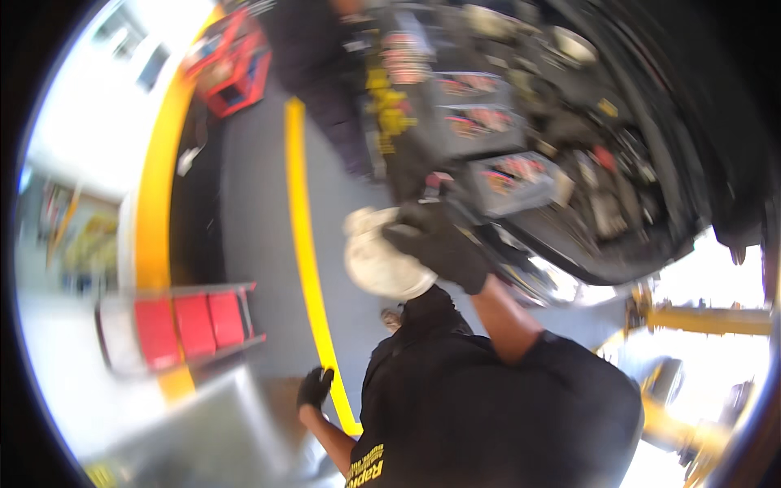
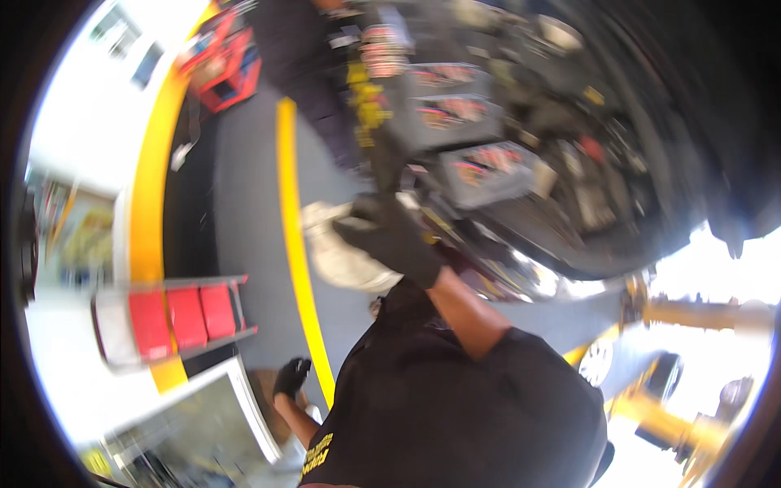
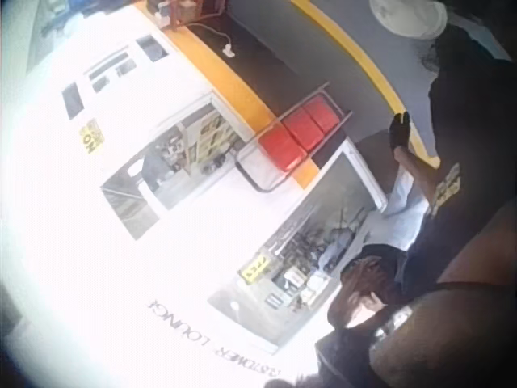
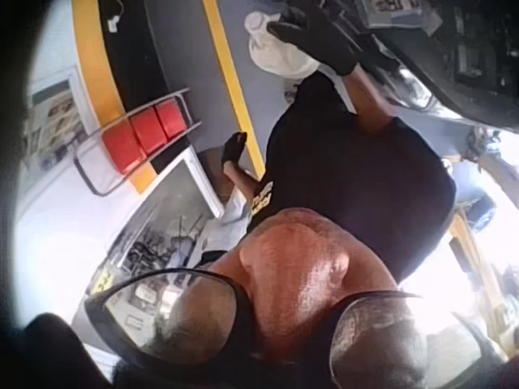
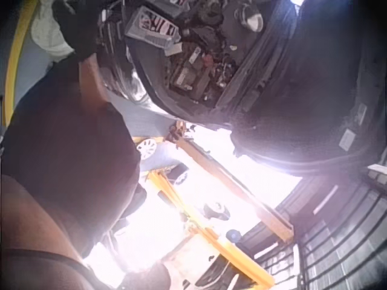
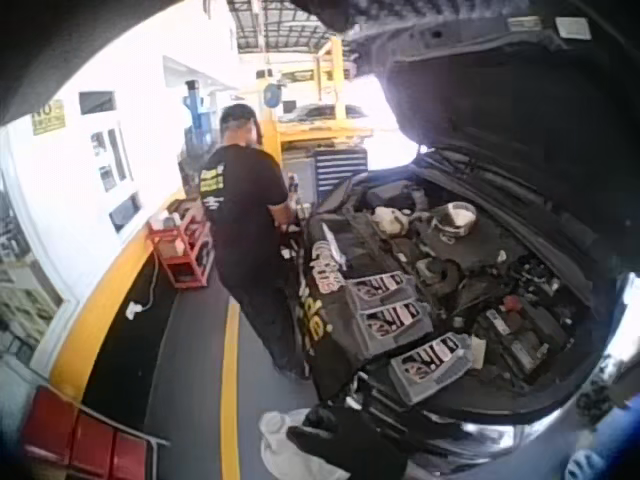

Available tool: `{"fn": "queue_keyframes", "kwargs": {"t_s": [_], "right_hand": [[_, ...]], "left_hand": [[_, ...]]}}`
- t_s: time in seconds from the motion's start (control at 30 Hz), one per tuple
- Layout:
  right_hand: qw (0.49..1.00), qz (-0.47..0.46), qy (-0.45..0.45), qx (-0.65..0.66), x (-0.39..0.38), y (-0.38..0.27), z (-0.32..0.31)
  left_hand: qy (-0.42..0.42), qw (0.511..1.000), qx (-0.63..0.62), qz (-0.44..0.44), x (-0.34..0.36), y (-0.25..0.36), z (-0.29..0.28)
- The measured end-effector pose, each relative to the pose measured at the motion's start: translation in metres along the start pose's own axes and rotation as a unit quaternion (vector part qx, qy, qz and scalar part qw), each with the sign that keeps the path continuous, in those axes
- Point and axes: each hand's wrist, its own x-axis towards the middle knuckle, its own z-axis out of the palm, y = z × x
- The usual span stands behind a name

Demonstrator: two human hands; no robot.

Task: The person pours motor oil into a car engine using a funnel and a plastic jug, then uses a wrench to tighten the oil filter. A coworker assists by pouring additional oil from bottles.

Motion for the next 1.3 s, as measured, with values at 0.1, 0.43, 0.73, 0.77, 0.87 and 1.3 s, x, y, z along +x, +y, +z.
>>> {"fn": "queue_keyframes", "kwargs": {"t_s": [0.1, 0.43, 0.73, 0.77, 0.87, 1.3], "right_hand": [[0.983, 0.125, 0.056, 0.122, 0.054, 0.023, 0.021], [0.992, 0.106, 0.054, -0.044, 0.327, 0.143, 0.185], [0.967, 0.236, -0.004, -0.094, 0.598, 0.297, 0.317], [0.966, 0.237, -0.012, -0.098, 0.631, 0.318, 0.335], [0.972, 0.198, 0.007, -0.13, 0.705, 0.4, 0.409], [0.893, 0.386, 0.002, -0.232, 1.06, 0.763, 0.709]], "left_hand": [[-0.027, 0.985, -0.162, -0.049, 0.038, 0.062, -0.084], [0.049, 0.998, 0.032, -0.038, 0.277, -0.018, -0.223], [0.04, 0.991, -0.125, -0.013, 0.503, 0.03, -0.427], [0.066, 0.985, -0.162, -0.007, 0.533, 0.039, -0.449], [0.152, 0.985, -0.059, 0.055, 0.668, 0.024, -0.47], [0.198, 0.944, 0.154, 0.214, 1.139, 0.055, -0.691]]}}
